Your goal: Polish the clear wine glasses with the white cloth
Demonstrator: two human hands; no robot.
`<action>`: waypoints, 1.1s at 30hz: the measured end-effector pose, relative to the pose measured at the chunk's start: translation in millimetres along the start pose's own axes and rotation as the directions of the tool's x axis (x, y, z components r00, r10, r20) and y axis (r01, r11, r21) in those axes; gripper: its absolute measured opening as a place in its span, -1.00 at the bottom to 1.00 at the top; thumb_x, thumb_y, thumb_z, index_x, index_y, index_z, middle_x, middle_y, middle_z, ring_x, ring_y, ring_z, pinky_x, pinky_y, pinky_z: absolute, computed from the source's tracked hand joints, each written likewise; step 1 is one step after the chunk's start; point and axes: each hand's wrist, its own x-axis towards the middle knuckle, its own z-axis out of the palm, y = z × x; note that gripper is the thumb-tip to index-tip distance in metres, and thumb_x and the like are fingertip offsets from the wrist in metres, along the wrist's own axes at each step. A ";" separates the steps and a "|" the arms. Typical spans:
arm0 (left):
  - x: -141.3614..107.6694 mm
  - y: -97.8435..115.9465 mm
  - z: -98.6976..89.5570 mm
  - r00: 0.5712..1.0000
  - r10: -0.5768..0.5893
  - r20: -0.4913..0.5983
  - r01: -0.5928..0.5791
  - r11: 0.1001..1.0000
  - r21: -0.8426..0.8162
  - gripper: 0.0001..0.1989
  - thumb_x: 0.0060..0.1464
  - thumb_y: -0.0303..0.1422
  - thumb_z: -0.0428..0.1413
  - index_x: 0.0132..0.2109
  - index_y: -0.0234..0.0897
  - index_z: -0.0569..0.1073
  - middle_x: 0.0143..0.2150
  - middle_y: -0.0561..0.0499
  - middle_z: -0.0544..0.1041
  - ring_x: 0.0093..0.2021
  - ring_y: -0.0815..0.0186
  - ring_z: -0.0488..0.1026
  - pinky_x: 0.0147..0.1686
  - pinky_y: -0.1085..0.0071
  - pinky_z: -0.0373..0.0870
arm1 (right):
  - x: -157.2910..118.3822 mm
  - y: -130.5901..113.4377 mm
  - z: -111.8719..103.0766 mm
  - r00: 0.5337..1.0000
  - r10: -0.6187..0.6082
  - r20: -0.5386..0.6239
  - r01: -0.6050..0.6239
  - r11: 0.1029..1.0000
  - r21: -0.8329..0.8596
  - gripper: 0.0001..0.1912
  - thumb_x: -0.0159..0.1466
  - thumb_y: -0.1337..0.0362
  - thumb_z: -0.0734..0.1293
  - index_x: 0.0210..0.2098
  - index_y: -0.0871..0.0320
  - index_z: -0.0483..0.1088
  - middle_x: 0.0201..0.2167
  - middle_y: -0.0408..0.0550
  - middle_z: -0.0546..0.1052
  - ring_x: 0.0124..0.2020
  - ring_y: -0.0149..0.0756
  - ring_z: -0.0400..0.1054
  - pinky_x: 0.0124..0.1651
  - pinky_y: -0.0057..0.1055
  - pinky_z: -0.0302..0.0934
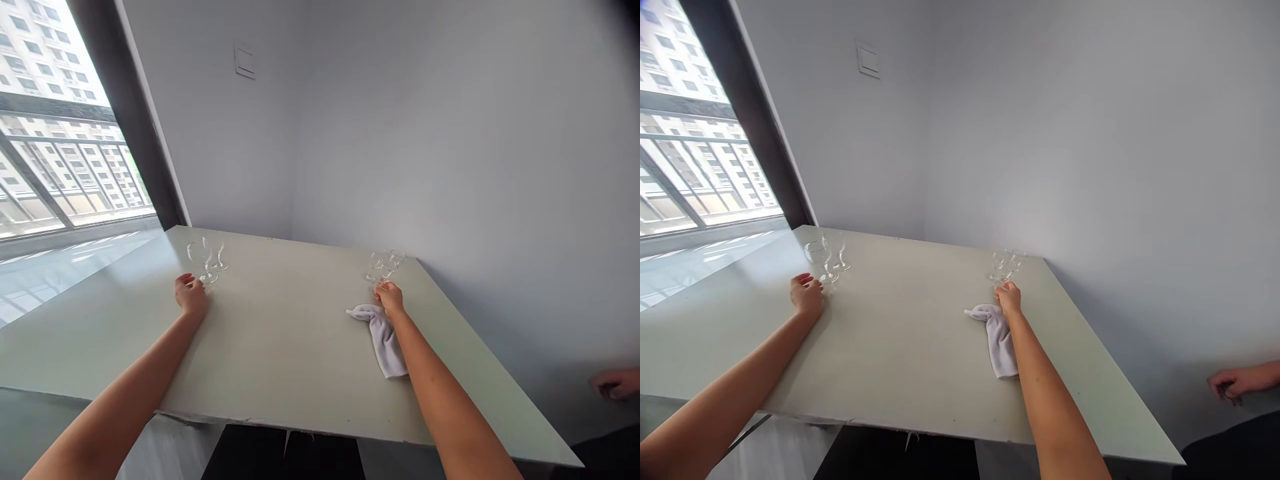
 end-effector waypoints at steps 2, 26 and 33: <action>-3.9 3.9 -3.1 0.999 0.035 -0.013 -0.035 0.999 0.015 -0.71 -0.08 -0.49 0.00 -0.13 -0.26 0.29 -0.23 0.05 0.38 -0.48 0.45 0.32 -0.42 0.46 0.29 | -0.8 -3.2 5.8 1.000 -0.001 0.005 0.001 1.000 -0.023 -0.72 -0.16 0.24 0.32 -0.43 0.23 0.36 -0.51 -0.11 0.43 -0.57 -0.45 0.24 -0.57 -0.51 0.13; -132.2 54.6 -8.0 0.762 0.140 0.633 -0.166 0.986 -0.018 -0.72 -0.06 -0.18 0.04 -0.33 -0.29 0.49 -0.48 0.06 0.48 -0.47 0.39 0.38 -0.45 0.50 0.25 | -209.8 -62.2 136.0 0.684 -0.155 0.713 0.151 0.986 0.069 -0.61 0.03 0.17 0.28 -0.17 0.20 0.40 -0.60 -0.18 0.38 -0.61 -0.42 0.19 -0.52 -0.46 0.14; -17.3 21.8 -36.3 0.906 0.068 0.417 -0.147 0.976 0.160 -0.70 -0.04 -0.19 -0.01 -0.37 -0.33 0.45 -0.45 -0.01 0.50 -0.45 0.33 0.38 -0.46 0.46 0.18 | -197.7 -50.1 103.3 0.720 0.008 0.693 -0.009 1.000 -0.003 -0.78 -0.02 0.21 0.28 -0.43 0.23 0.41 -0.51 -0.10 0.40 -0.56 -0.43 0.23 -0.57 -0.51 0.12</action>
